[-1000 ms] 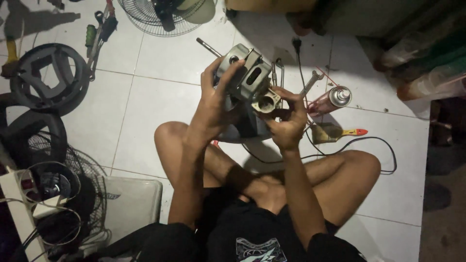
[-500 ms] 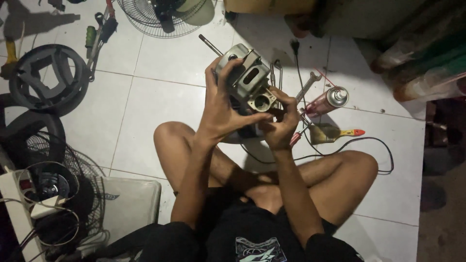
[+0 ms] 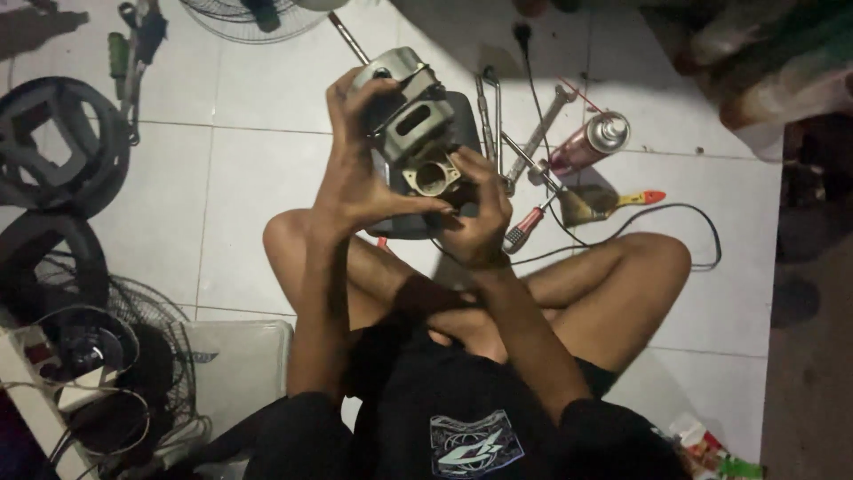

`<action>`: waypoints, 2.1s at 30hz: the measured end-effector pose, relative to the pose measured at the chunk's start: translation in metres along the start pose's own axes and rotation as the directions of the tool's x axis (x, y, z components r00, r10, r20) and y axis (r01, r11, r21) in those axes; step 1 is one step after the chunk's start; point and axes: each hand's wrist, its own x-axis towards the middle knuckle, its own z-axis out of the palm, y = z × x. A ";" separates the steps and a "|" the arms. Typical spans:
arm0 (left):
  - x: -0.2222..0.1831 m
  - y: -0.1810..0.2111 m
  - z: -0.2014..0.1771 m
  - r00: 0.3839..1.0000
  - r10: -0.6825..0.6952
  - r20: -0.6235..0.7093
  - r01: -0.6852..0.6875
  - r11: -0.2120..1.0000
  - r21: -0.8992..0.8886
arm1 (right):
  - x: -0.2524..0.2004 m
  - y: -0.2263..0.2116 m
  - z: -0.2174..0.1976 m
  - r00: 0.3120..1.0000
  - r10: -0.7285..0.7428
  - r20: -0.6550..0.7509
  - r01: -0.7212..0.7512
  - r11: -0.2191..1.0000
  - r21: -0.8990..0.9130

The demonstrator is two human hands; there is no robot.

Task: The person is disassembling the motor and stand of an electric fan using a screwdriver and manual manipulation.

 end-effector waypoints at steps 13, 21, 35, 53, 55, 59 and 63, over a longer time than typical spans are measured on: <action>-0.004 -0.017 0.015 0.991 0.106 -0.075 -0.103 0.993 0.053 | -0.026 0.135 -0.092 0.930 0.324 0.174 -0.304 0.943 -0.134; -0.002 -0.013 0.014 0.992 0.100 -0.073 -0.102 0.994 -0.030 | -0.116 0.235 -0.075 0.615 0.503 0.607 -0.204 0.845 -0.494; -0.008 -0.015 0.016 0.995 0.046 -0.089 -0.045 0.999 0.009 | -0.113 0.221 -0.065 0.546 0.638 0.544 -0.158 0.715 -0.681; -0.019 -0.033 0.046 0.937 0.176 -0.300 -0.082 0.950 0.302 | -0.104 0.207 -0.070 0.581 0.620 0.527 -0.399 0.781 -0.480; -0.023 -0.039 0.053 0.907 0.244 -0.344 -0.125 0.934 0.333 | -0.110 0.214 -0.067 0.621 0.563 0.545 -0.368 0.824 -0.431; -0.034 -0.039 0.062 0.843 0.377 -0.385 -0.158 0.855 0.493 | -0.117 0.220 -0.066 0.652 0.508 0.562 -0.249 0.844 -0.475; -0.037 -0.063 0.068 0.727 0.541 -0.423 -0.358 0.824 0.439 | -0.113 0.220 -0.072 0.540 0.576 0.614 -0.239 0.804 -0.544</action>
